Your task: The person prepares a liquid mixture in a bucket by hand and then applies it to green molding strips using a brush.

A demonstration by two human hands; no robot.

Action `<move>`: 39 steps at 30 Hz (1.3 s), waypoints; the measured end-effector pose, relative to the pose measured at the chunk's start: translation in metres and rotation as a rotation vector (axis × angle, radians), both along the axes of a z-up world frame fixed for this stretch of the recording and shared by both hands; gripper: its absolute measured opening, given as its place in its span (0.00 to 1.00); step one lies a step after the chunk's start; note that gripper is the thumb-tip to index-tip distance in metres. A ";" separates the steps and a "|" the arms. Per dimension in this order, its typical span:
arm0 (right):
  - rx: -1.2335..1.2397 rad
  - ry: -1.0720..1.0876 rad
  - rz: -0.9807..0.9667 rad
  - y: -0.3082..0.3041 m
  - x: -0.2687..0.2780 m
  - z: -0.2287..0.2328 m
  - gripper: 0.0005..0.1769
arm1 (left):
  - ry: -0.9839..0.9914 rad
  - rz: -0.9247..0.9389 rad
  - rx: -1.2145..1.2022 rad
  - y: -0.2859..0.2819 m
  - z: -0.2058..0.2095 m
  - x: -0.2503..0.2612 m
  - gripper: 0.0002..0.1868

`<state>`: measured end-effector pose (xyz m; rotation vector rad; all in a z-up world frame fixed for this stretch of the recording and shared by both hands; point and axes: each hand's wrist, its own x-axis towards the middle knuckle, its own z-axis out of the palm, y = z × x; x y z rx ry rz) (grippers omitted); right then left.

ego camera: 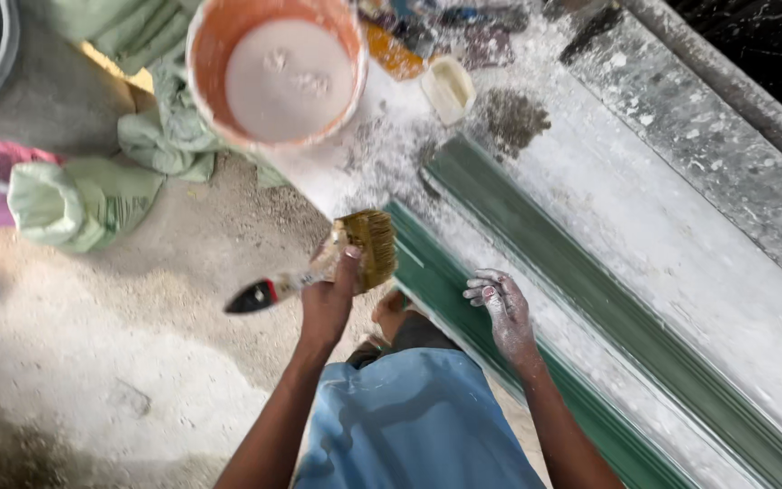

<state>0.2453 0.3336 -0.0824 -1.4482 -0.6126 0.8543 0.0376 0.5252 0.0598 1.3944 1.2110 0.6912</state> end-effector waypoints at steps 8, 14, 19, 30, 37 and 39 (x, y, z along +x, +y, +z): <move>-0.096 -0.051 -0.133 0.110 0.042 0.036 0.21 | 0.330 -0.229 -0.036 0.127 -0.011 0.077 0.44; -0.034 0.119 -0.400 0.156 0.036 0.057 0.22 | 0.631 -0.579 -0.277 0.293 0.103 0.178 0.55; -0.131 0.014 -0.576 0.178 0.012 0.078 0.20 | 0.312 -0.691 0.135 0.426 0.042 0.311 0.15; -0.229 0.034 -0.848 0.225 -0.020 0.093 0.23 | 0.441 -0.900 0.691 0.496 -0.096 0.449 0.14; -0.166 -0.041 -0.794 0.226 -0.033 0.091 0.22 | 0.028 -0.863 1.022 0.494 -0.074 0.419 0.07; -0.122 -0.014 -0.817 0.227 -0.036 0.085 0.24 | -0.224 -0.834 1.139 0.497 -0.065 0.411 0.08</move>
